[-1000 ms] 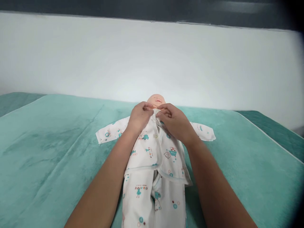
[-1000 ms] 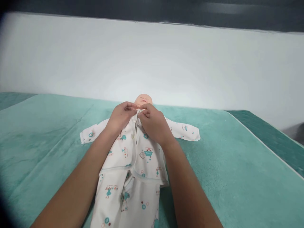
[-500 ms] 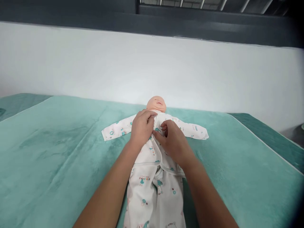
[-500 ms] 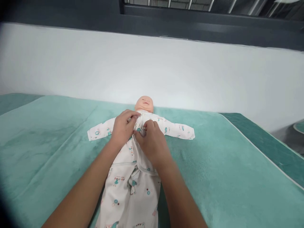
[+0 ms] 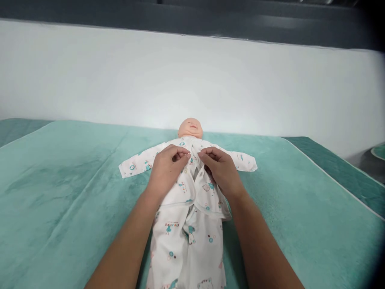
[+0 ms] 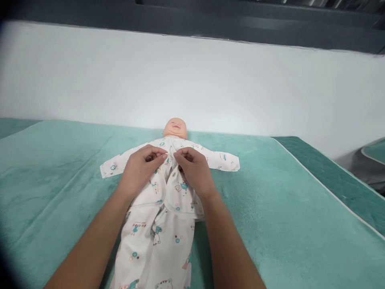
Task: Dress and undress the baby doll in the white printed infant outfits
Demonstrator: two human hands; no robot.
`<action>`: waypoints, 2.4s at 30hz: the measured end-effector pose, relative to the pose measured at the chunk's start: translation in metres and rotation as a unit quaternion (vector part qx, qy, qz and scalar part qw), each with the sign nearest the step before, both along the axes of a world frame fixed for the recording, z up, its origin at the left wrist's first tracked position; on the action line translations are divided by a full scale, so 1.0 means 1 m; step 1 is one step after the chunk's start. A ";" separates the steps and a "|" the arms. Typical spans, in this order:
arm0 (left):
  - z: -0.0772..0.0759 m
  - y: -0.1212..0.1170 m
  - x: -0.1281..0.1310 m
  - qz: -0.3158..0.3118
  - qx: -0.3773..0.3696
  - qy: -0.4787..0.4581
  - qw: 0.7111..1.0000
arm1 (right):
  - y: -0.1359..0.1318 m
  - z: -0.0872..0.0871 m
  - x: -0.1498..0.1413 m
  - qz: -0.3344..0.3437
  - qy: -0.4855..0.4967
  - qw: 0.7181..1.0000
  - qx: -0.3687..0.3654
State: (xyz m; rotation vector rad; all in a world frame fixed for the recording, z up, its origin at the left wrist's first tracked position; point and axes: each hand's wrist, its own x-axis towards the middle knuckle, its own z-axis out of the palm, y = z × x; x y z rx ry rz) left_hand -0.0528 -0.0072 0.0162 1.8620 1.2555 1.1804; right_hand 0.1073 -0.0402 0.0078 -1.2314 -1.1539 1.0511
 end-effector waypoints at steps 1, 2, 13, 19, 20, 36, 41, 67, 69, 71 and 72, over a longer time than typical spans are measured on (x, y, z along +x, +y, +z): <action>0.000 0.000 -0.001 -0.005 -0.010 -0.008 1.000 | -0.001 0.000 -0.001 -0.001 0.015 1.000 0.001; -0.001 0.000 -0.002 -0.008 -0.020 -0.016 1.000 | -0.001 0.001 -0.002 -0.003 0.025 1.000 0.004; 0.007 -0.009 0.016 -0.026 -0.062 -0.144 0.987 | 0.003 -0.004 -0.005 -0.002 0.138 0.990 0.024; 0.004 -0.006 0.014 -0.031 -0.084 -0.169 0.982 | 0.003 -0.006 -0.008 -0.006 0.136 0.991 0.012; 0.004 -0.005 0.013 -0.034 -0.087 -0.176 0.980 | 0.003 -0.006 -0.008 -0.005 0.136 0.991 0.011; -0.001 -0.004 0.010 -0.079 -0.088 -0.198 0.973 | 0.001 -0.003 -0.006 -0.004 0.035 0.999 0.032; -0.001 -0.002 0.009 -0.082 -0.086 -0.202 0.972 | 0.002 -0.002 -0.006 0.025 0.019 0.999 0.044; 0.003 -0.007 0.005 -0.051 -0.074 -0.117 0.989 | -0.013 0.011 -0.008 0.035 -0.228 0.972 0.056; 0.003 -0.006 0.003 -0.049 -0.066 -0.097 0.992 | -0.019 0.016 -0.007 0.035 -0.278 0.959 0.040; 0.003 -0.006 0.002 -0.046 -0.056 -0.080 0.994 | -0.026 0.021 -0.008 0.023 -0.341 0.939 0.024; 0.003 -0.006 0.002 -0.046 -0.052 -0.074 0.995 | -0.029 0.023 -0.008 0.018 -0.372 0.928 0.018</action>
